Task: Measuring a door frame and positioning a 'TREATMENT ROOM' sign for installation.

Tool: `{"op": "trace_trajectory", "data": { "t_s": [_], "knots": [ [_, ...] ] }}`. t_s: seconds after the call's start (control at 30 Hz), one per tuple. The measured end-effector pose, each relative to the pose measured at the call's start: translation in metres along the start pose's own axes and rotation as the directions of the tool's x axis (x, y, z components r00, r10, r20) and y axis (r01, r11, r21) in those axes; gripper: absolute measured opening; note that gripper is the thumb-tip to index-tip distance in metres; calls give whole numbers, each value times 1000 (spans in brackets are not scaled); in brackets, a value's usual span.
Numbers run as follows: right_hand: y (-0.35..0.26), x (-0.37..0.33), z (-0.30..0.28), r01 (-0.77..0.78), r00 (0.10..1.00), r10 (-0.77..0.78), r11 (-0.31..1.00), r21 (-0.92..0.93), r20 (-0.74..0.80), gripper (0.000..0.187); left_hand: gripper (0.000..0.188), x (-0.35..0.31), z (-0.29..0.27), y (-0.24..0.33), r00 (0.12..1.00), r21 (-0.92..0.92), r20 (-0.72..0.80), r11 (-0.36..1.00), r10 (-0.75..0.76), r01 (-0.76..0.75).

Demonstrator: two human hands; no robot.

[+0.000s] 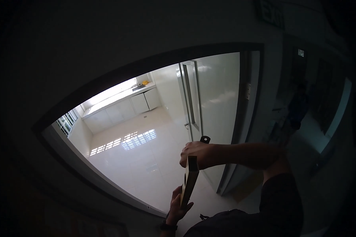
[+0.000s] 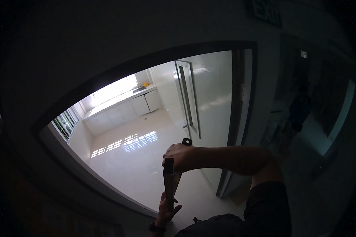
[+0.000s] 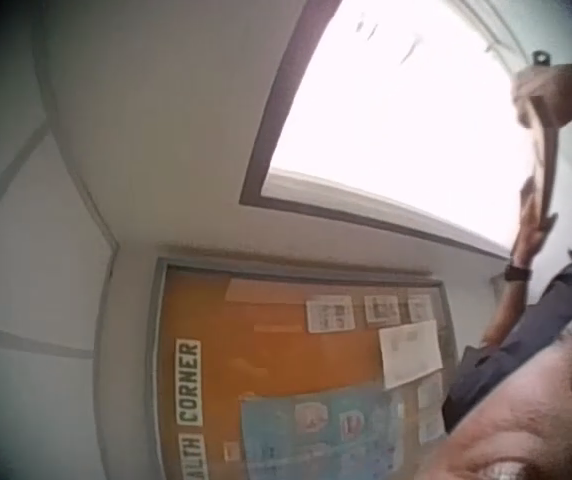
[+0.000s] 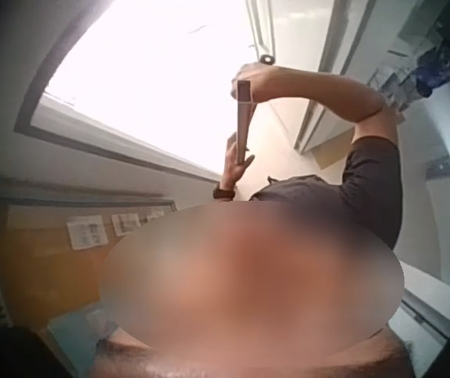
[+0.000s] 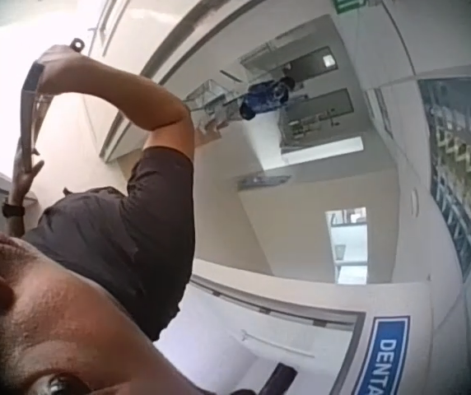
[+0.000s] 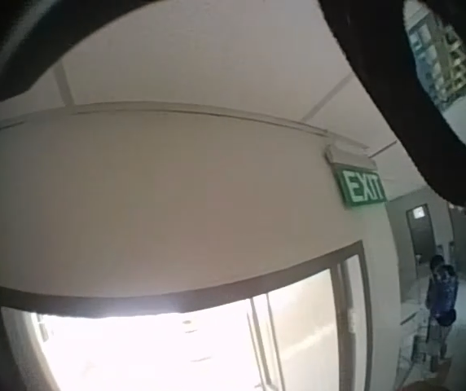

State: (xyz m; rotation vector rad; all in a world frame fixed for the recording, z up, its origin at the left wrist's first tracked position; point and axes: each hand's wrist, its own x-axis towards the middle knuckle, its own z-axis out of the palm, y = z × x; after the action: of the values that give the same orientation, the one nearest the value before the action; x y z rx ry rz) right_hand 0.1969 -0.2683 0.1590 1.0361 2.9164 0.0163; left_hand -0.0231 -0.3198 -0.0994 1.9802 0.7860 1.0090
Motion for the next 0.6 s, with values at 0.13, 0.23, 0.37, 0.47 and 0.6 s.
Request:
{"op": "trace_trajectory", "data": {
  "t_s": [0.13,0.23,0.37,0.47,0.6],
  "knots": [
    [-16,22,-11,13,949,50,980,-198,313,18,59,4,7,2,997,93,66,995,35,-41],
    [-15,20,-3,78,947,-5,973,-217,321,18,43,15,24,14,986,66,140,993,88,-98],
    [-21,26,10,156,929,-60,959,-238,366,23,37,14,43,15,992,46,122,998,37,-43],
    [-28,19,12,415,901,-432,881,-227,-31,24,40,-5,56,-12,997,68,71,998,-3,-2],
    [-17,-24,-36,422,893,-309,827,372,-326,21,43,-27,71,-51,993,106,-107,992,-53,64]
  ]
}}
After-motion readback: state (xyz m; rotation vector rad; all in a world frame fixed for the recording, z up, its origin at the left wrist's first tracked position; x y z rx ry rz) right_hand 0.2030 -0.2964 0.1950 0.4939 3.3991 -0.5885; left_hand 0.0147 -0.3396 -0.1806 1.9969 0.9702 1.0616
